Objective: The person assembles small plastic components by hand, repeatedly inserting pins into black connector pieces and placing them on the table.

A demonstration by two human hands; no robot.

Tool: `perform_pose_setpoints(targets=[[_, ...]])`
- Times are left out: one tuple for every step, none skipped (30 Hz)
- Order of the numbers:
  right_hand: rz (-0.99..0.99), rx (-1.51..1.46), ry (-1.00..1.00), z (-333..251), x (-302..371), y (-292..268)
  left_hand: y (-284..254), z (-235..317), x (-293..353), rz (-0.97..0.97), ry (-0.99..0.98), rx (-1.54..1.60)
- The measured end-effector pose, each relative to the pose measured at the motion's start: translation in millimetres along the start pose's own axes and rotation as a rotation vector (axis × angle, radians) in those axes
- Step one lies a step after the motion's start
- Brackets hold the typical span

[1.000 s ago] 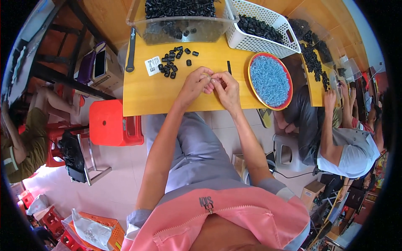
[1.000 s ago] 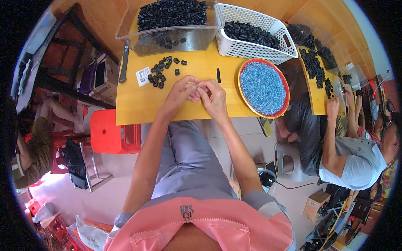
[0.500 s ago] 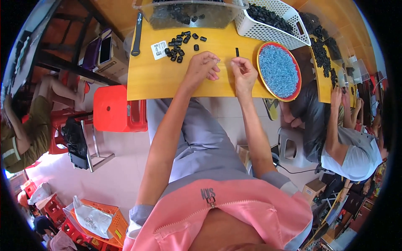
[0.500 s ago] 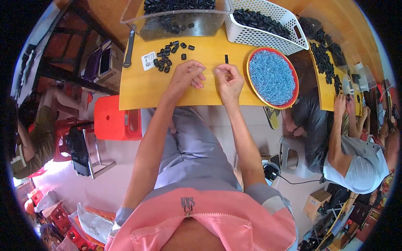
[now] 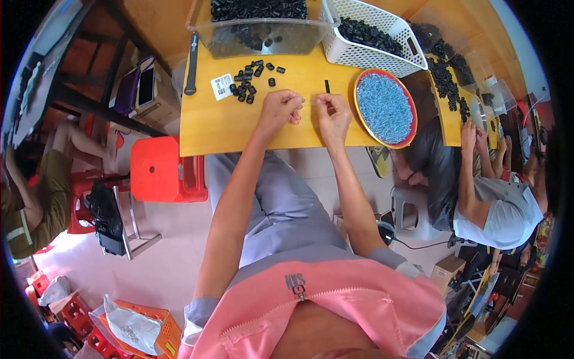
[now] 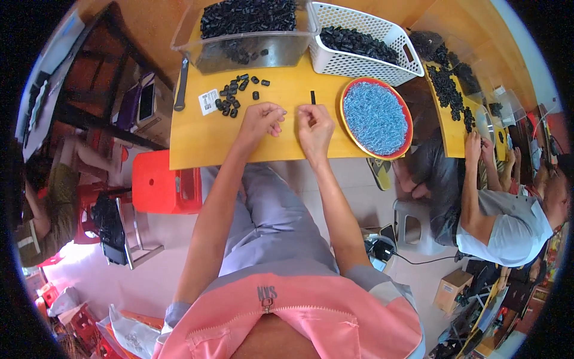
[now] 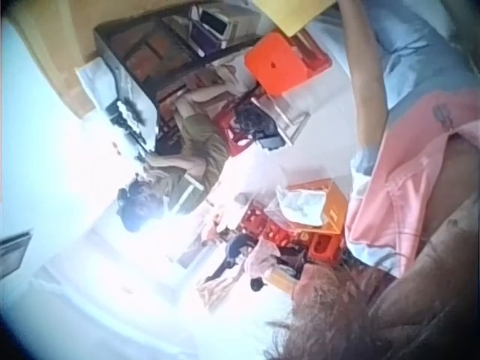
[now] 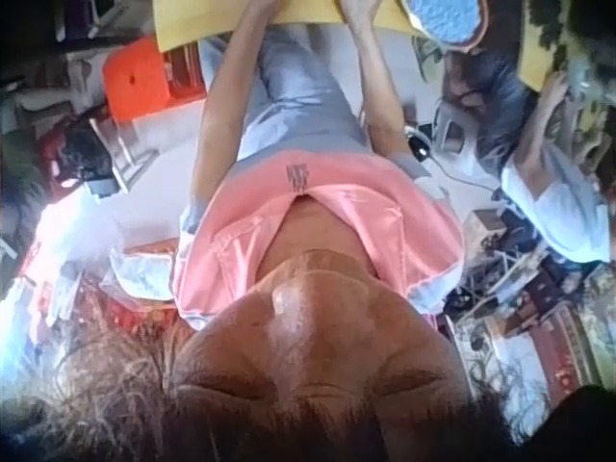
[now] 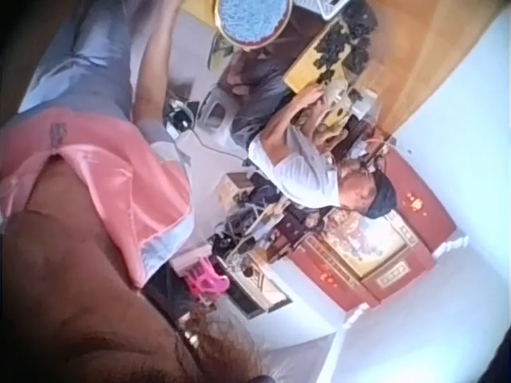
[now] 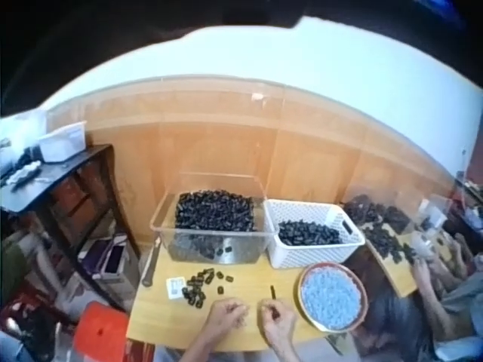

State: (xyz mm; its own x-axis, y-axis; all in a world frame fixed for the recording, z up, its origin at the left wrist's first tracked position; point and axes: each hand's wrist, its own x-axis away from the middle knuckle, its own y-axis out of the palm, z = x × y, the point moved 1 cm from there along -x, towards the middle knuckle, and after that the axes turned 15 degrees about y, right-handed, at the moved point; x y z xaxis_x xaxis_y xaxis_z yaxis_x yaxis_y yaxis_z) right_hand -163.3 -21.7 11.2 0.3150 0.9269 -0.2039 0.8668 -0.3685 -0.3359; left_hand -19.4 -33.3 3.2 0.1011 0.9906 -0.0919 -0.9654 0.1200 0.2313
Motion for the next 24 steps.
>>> perform_pose_setpoints(targets=[[-0.091,-0.047,-0.030,-4.7,3.1,1.5,-1.1,0.8,0.9,-0.003,-0.028,-0.008],[-0.086,-0.045,-0.033,-9.3,5.7,2.4,-2.0,1.4,0.9,-0.008,-0.025,-0.005],[-0.172,-0.040,-0.065,-14.7,7.8,4.2,-3.1,1.6,0.5,-0.014,-0.015,-0.019],[-0.260,-0.032,-0.096,-18.5,8.9,4.1,-3.2,2.3,1.1,-0.018,-0.006,-0.031],[-0.264,-0.002,-0.109,-17.4,7.6,2.4,-3.2,2.5,1.3,-0.020,-0.007,-0.028],[-0.262,0.001,-0.108,-13.7,5.4,2.4,-2.8,2.5,1.2,-0.055,0.000,-0.007],[-0.258,-0.022,-0.108,-9.3,3.8,2.1,-1.5,3.5,2.3,-0.091,0.004,0.014],[-0.254,-0.045,-0.107,-5.6,2.8,0.8,-1.0,4.6,3.3,-0.094,-0.001,0.017],[-0.250,-0.041,-0.102,-2.4,2.9,-0.2,-0.5,6.2,4.1,-0.088,0.019,0.025],[-0.262,-0.040,-0.075,-2.2,2.6,2.3,-1.6,7.8,3.5,-0.084,0.041,0.031],[-0.274,-0.039,-0.048,-2.2,2.4,4.4,-2.7,6.9,3.6,-0.090,0.038,0.031],[-0.267,-0.039,-0.045,-2.6,2.9,5.3,-4.0,5.7,3.8,-0.069,0.014,0.048],[-0.279,-0.051,-0.035,-2.6,3.7,5.7,-3.9,5.4,3.4,-0.045,-0.008,0.065],[-0.291,-0.064,-0.026,-2.0,3.5,5.8,-3.8,5.4,2.4,-0.048,-0.010,0.065],[-0.289,-0.065,-0.024,0.8,1.6,6.1,-4.0,5.7,1.3,-0.056,-0.005,0.069],[-0.331,-0.153,0.056,4.8,0.3,5.6,-3.1,6.6,1.7,-0.062,-0.002,0.074],[-0.373,-0.243,0.136,8.1,-0.3,5.1,-2.0,6.8,1.9,-0.061,-0.005,0.074],[-0.374,-0.243,0.139,10.1,-0.4,3.8,-0.7,6.9,2.1,-0.071,-0.006,0.095],[-0.416,-0.330,0.207,10.2,-0.9,3.4,-0.4,6.9,1.6,-0.083,-0.004,0.116],[-0.458,-0.417,0.275,10.8,-1.3,3.2,-0.6,6.1,1.7,-0.083,-0.006,0.114],[-0.457,-0.418,0.276,12.5,-2.0,3.1,-0.9,5.3,2.2,-0.078,0.012,0.103],[-0.486,-0.430,0.265,14.0,-2.5,3.1,-0.6,5.0,2.6,-0.076,0.031,0.092],[-0.516,-0.442,0.253,14.6,-2.9,3.0,-0.5,4.9,2.7,-0.078,0.030,0.092],[-0.513,-0.443,0.254,14.6,-3.3,2.5,-0.4,5.2,2.7,-0.075,0.034,0.093]])
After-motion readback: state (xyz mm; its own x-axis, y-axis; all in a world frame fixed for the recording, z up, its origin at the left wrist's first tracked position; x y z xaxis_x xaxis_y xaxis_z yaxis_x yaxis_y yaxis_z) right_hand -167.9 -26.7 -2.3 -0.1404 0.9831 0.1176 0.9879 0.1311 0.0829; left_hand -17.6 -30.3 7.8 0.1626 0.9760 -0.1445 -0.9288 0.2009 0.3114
